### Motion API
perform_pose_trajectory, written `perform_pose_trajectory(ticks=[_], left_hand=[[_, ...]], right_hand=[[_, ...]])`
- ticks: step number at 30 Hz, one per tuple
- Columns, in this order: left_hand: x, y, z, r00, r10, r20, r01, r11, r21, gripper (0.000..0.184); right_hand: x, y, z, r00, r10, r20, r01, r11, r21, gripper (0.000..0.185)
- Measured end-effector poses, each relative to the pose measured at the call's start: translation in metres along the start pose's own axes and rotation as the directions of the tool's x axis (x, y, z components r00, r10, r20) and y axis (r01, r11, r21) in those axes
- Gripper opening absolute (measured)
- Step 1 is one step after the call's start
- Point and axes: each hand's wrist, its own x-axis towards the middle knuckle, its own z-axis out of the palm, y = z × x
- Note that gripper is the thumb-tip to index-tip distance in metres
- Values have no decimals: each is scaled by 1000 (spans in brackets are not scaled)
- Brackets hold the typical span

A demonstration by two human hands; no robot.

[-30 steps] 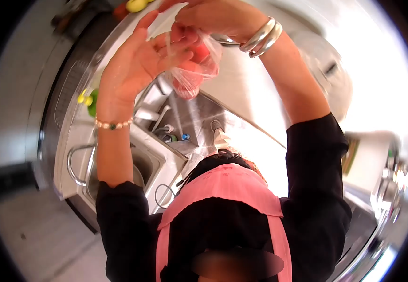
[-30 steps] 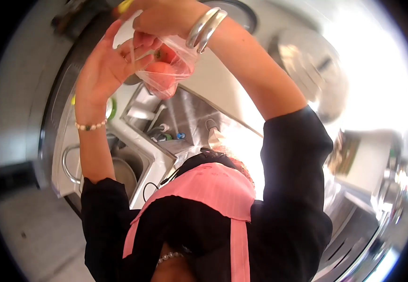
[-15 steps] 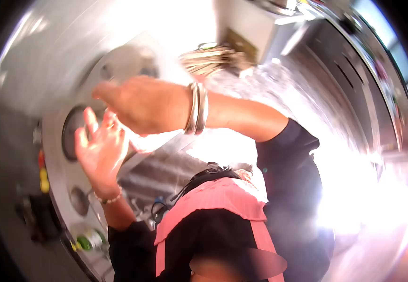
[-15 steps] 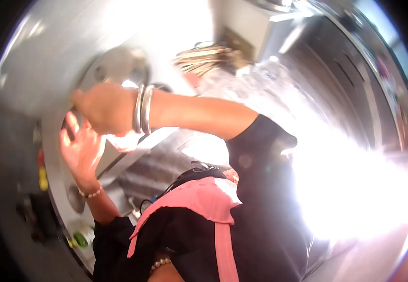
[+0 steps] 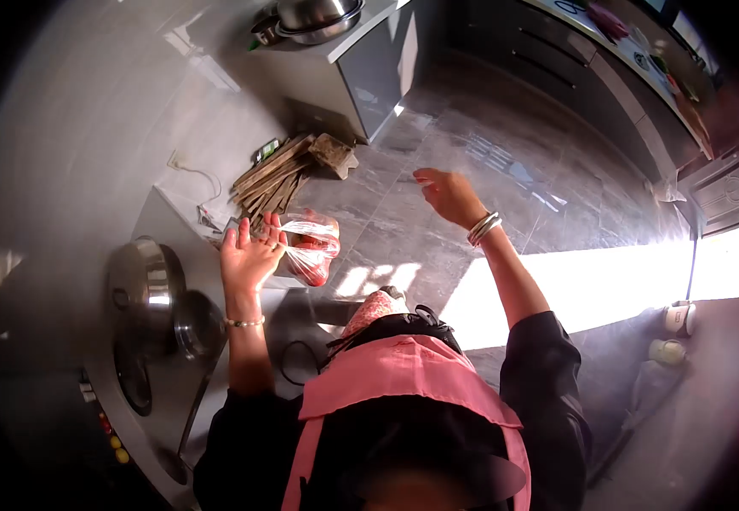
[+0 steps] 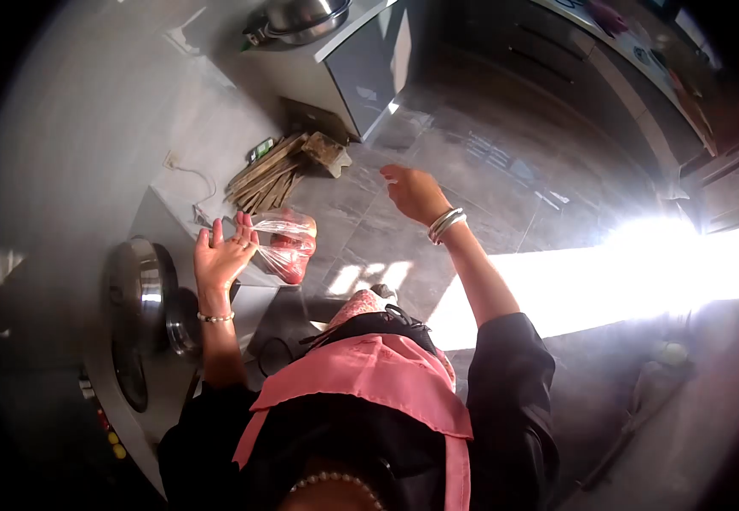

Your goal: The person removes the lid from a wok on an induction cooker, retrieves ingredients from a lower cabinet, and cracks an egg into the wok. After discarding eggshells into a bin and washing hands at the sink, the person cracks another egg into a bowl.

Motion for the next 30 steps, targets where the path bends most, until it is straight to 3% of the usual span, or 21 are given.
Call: perform_pose_trajectory(ticks=[6,10,11,13,16,17,19,21,23,25,27,30], left_hand=[[143,-48,10,993,-96,-72,97,995,10,21],[261,-81,4,943,-143,-300,145,989,-16,15],[277,-91,4,960,-156,-233,152,988,-36,14],[298,-96,4,959,-107,-263,102,994,-36,15],[325,-106,17,958,-42,-282,46,999,8,17],[334,-109,28,957,-31,-287,35,999,8,18],[350,-118,40,950,11,-312,-5,1000,19,21],[372,-135,29,958,235,-163,-129,863,489,21],[390,-159,17,941,306,-147,-196,843,500,22],[400,-180,11,922,258,-288,-248,966,73,22],[407,-201,14,898,234,-372,-280,957,-74,23],[421,-230,102,748,260,-610,-364,930,-49,24]], right_hand=[[117,111,-23,997,-15,-74,2,985,-174,41],[228,187,-41,997,-2,82,41,884,-466,44],[258,201,-46,992,-8,123,71,853,-517,45],[313,213,-53,983,-37,177,141,770,-623,45],[394,226,-58,974,-58,221,186,764,-618,43],[427,255,-44,972,-156,173,232,733,-639,41],[486,268,-34,957,-205,204,289,703,-650,39],[544,276,-23,936,-235,260,350,663,-662,37],[604,305,-6,906,-331,265,417,577,-702,36],[656,334,14,868,-406,286,476,518,-711,36],[697,364,32,817,-532,223,496,453,-741,37],[740,376,25,779,-540,319,580,426,-694,33]])
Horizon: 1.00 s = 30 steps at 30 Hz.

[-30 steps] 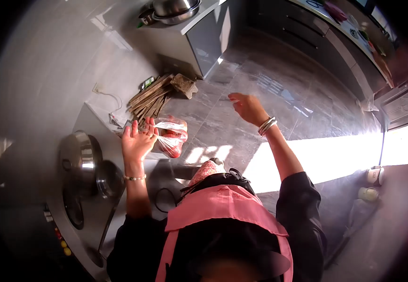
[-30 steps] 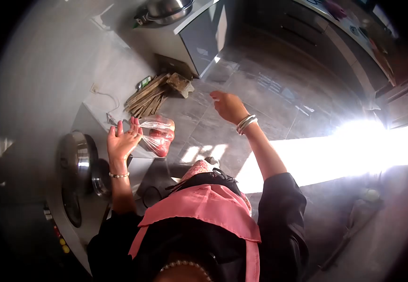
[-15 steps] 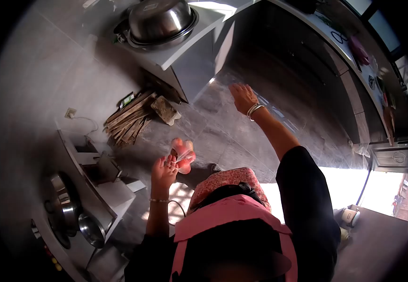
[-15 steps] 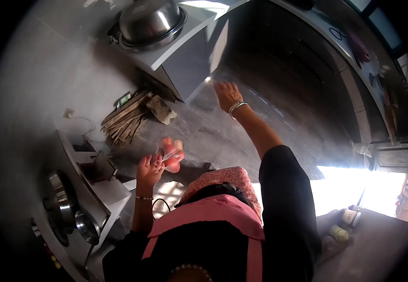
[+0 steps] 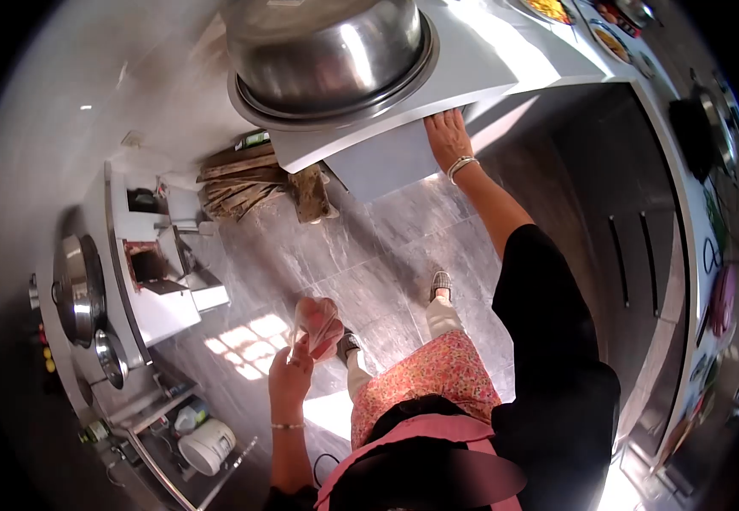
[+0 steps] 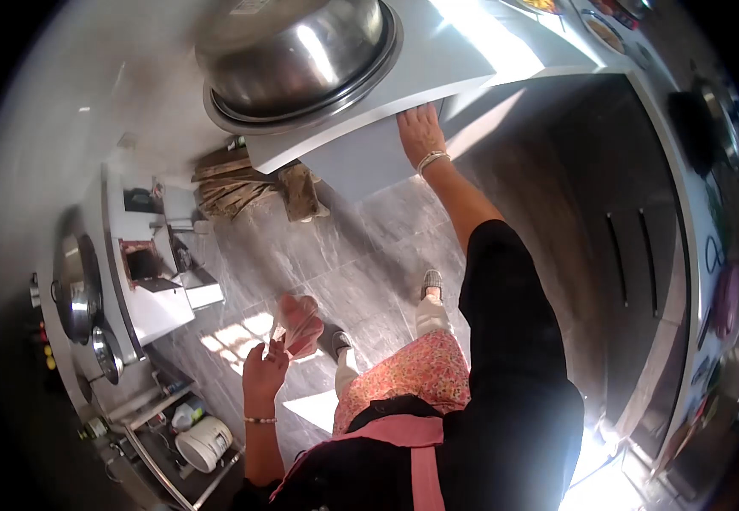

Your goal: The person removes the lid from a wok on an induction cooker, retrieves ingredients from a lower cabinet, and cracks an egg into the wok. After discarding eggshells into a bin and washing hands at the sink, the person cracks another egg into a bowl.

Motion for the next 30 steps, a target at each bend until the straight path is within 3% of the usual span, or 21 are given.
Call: perform_pose_trajectory(ticks=[3,6,7,10,11,13,17,20,22,24,28,30], left_hand=[[-1,-27,-7,991,-98,-87,64,941,-333,23],[-5,-62,-12,981,-126,-147,60,919,-389,23],[-6,-70,-13,952,-278,-128,153,796,-585,24],[-17,-113,-19,991,-80,-104,58,978,-198,24],[-18,-128,-19,989,-74,-130,43,973,-227,24],[-27,-152,-17,979,-66,-191,11,961,-276,24],[-19,-208,-79,992,-71,-109,52,984,-172,23],[-23,-228,-100,985,-126,-116,96,967,-234,23],[-19,-240,-113,981,-181,-73,149,936,-319,24],[-25,-248,-118,978,-193,-73,158,926,-343,26],[-37,-253,-126,969,-217,-116,159,912,-379,26],[-39,-264,-123,967,-60,-249,60,998,-9,34]], right_hand=[[17,21,13,991,-106,84,103,994,42,33],[29,30,11,946,-147,288,124,988,94,33],[29,32,20,959,-160,235,129,981,143,33],[13,21,30,983,-45,-179,59,996,72,28],[4,21,30,961,-38,-275,83,984,155,29],[-23,19,15,969,-32,-245,90,970,226,28],[-93,-1,-42,997,-47,-64,69,911,406,26],[-135,-40,-60,1000,-13,7,6,831,557,20],[-154,-77,-64,998,27,-49,7,809,587,17],[-162,-109,-75,1000,10,-9,0,696,718,14],[-165,-168,-85,993,118,-9,-67,622,780,14],[-164,-187,-88,987,158,14,-107,599,793,14]])
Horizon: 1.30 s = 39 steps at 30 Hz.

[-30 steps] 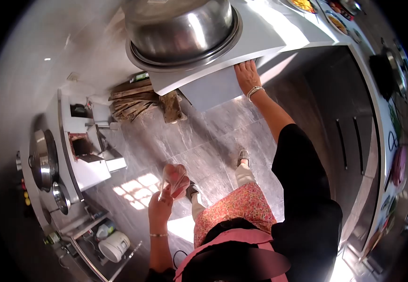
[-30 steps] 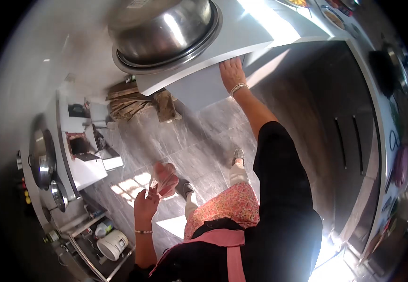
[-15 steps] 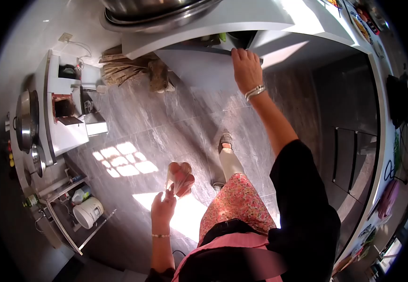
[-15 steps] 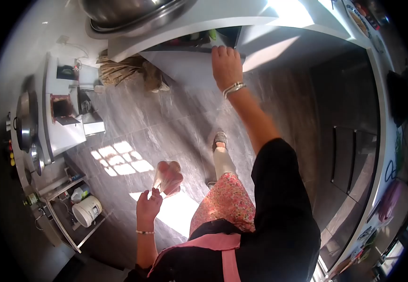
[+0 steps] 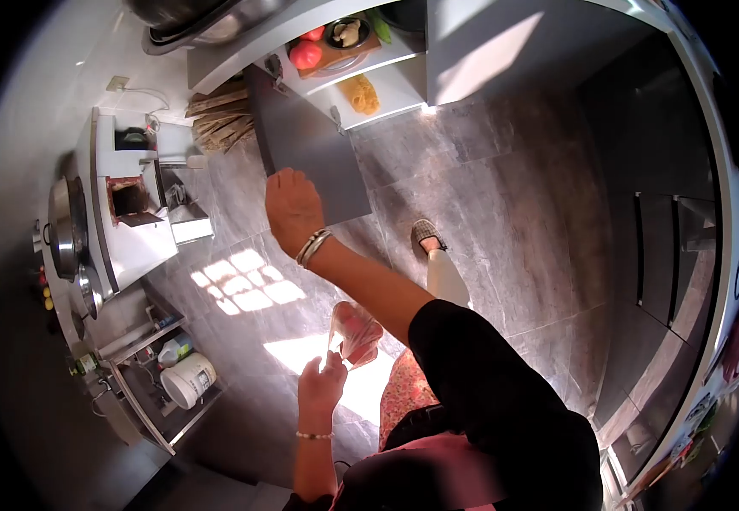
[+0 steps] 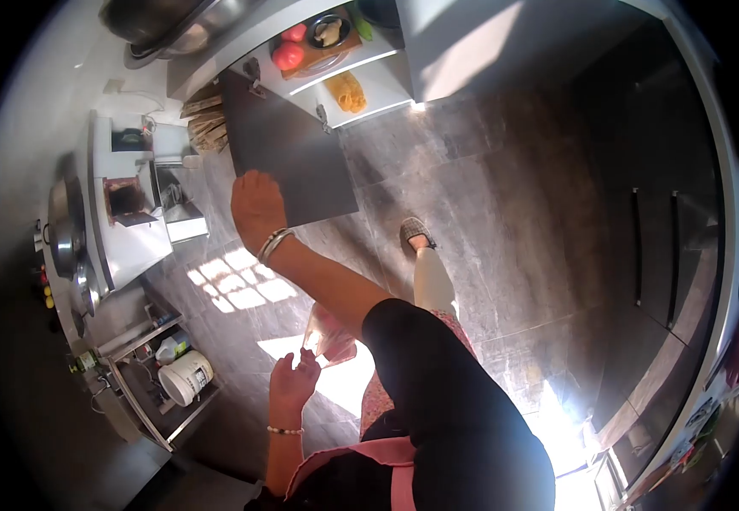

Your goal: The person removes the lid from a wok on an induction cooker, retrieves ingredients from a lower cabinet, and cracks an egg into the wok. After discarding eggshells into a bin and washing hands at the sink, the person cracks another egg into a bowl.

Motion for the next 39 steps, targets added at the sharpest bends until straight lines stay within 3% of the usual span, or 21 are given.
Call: perform_pose_trajectory(ticks=[1,4,5,7,8,10,15,18,22,27,30,33,36,39], left_hand=[[-1,-10,3,979,198,-47,-168,916,364,43],[2,-20,12,909,417,21,-298,613,731,51],[3,-21,15,910,413,31,-304,616,727,50],[5,-17,16,965,261,8,-237,864,445,47],[6,-14,18,994,102,34,-106,988,111,46],[4,-11,25,994,-16,105,38,977,-211,43],[-30,-10,84,996,51,72,-33,973,-229,44],[-35,-3,87,986,-129,107,165,861,-480,39],[-16,-15,54,981,-5,192,76,928,-365,11],[-42,-10,82,987,26,157,31,937,-349,17],[-41,-5,82,959,-188,211,280,740,-612,23],[-31,-13,80,981,-107,160,178,820,-544,28],[-32,-7,85,968,-164,189,244,782,-574,28],[-30,-9,91,992,-29,122,68,943,-325,31]], right_hand=[[-1,-5,5,1000,12,-19,-12,1000,12,14],[-1,-15,17,997,44,-65,-44,999,-5,12],[-1,-19,20,995,52,-79,-54,998,-24,10],[-2,-22,24,996,60,-66,-64,997,-52,10],[-3,-22,25,995,63,-74,-68,996,-62,11],[-6,-24,26,994,63,-84,-70,994,-85,15],[-7,-20,27,998,63,-30,-65,996,-67,19],[-6,-20,32,997,60,-43,-63,996,-66,18],[-6,-18,28,999,32,-23,-34,995,-94,16],[-4,-2,16,1000,-24,-16,22,997,-78,18],[-3,3,9,999,-26,20,28,995,-92,20],[-1,5,5,999,-21,41,24,997,-68,23],[0,1,4,995,-17,95,20,999,-39,29],[4,-2,-5,989,-8,148,2,999,46,37]])
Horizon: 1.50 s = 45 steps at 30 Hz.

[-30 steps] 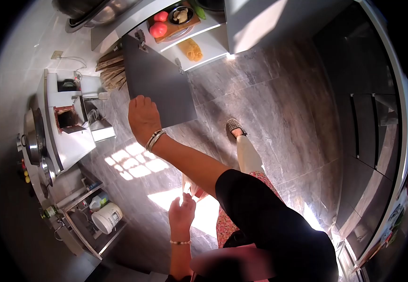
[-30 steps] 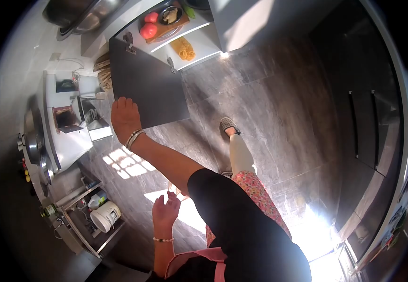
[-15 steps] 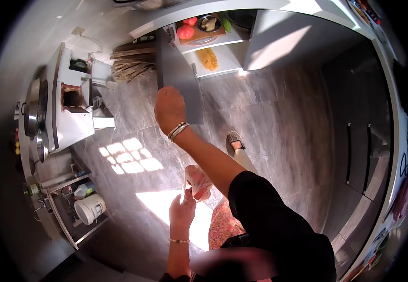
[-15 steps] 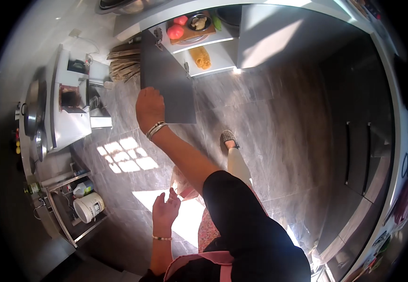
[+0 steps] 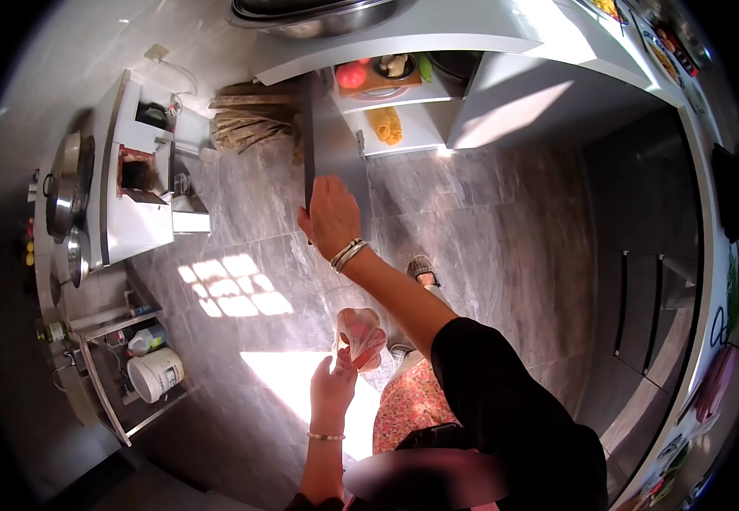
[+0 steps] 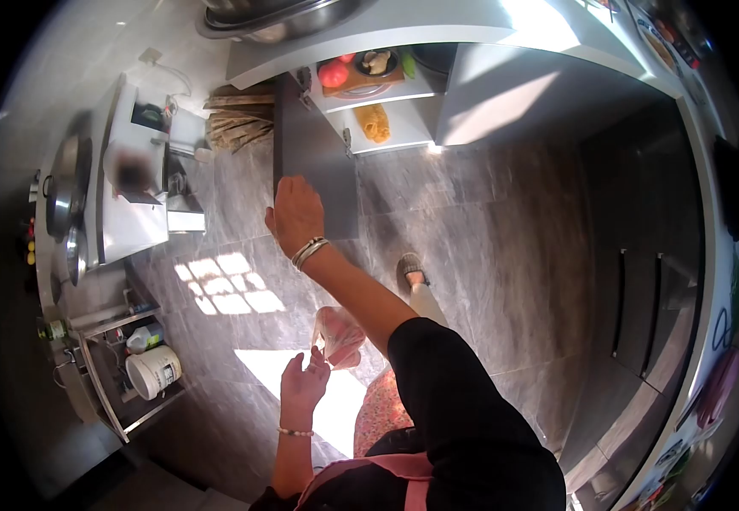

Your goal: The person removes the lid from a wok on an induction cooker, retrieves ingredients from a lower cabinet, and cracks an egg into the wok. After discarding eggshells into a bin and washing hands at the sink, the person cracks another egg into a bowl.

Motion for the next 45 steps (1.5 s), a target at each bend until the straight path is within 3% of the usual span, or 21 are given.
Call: perform_pose_trajectory(ticks=[3,6,8,12,14,16,17,19,20,23,25,28,31,32,35,36,39,40,42,45], left_hand=[[12,0,10,994,-112,13,111,953,-282,33],[21,2,21,987,-158,19,153,911,-383,38],[23,2,32,988,-156,-1,142,906,-400,39],[43,-3,27,993,-118,15,113,898,-426,39],[54,-7,12,987,-103,126,145,908,-393,37],[60,-13,11,992,45,115,-55,995,81,37],[61,-17,12,974,195,111,-224,819,528,37],[62,-20,17,947,292,137,-269,482,834,37],[62,-18,22,960,261,100,-230,531,816,37],[74,-20,16,955,271,122,-194,254,948,36],[81,-22,16,963,263,63,-153,336,930,33],[79,-15,32,971,237,-38,-62,400,914,28],[85,-22,39,968,215,130,-250,878,408,17],[81,-12,58,971,222,83,-177,445,878,14],[89,-25,38,962,256,96,-190,376,907,13],[96,-39,23,946,302,117,-307,723,619,16],[102,-39,20,933,361,-1,-175,454,873,19],[97,-29,35,911,410,43,-176,291,940,18],[91,-14,58,902,426,67,-138,137,981,17],[82,4,85,935,353,-19,-49,184,982,18]], right_hand=[[7,-2,-2,996,56,75,-61,996,60,48],[18,-6,7,989,98,108,-108,990,95,55],[23,-4,13,994,90,62,-99,983,154,58],[32,1,9,971,118,207,-162,963,213,60],[36,7,-4,951,98,294,-190,934,303,55],[47,31,-9,935,83,344,-202,923,327,50],[53,47,-12,925,78,371,-212,918,336,47],[77,100,-1,980,-6,197,-52,956,289,41],[94,141,12,987,-72,146,44,982,186,42],[168,223,27,930,-358,77,366,900,-235,43],[221,246,34,937,-326,129,350,891,-289,36],[280,285,58,970,-44,239,179,793,-582,35],[314,316,78,952,100,290,119,750,-650,38],[321,323,85,945,134,299,103,745,-659,39],[341,335,105,927,208,311,59,740,-670,42],[347,339,109,921,230,313,45,737,-674,43],[359,351,114,913,283,295,-12,741,-671,46],[360,353,113,910,295,291,-31,749,-661,47],[362,360,110,912,304,276,-69,776,-627,49],[358,371,102,924,299,239,-128,830,-543,52]])
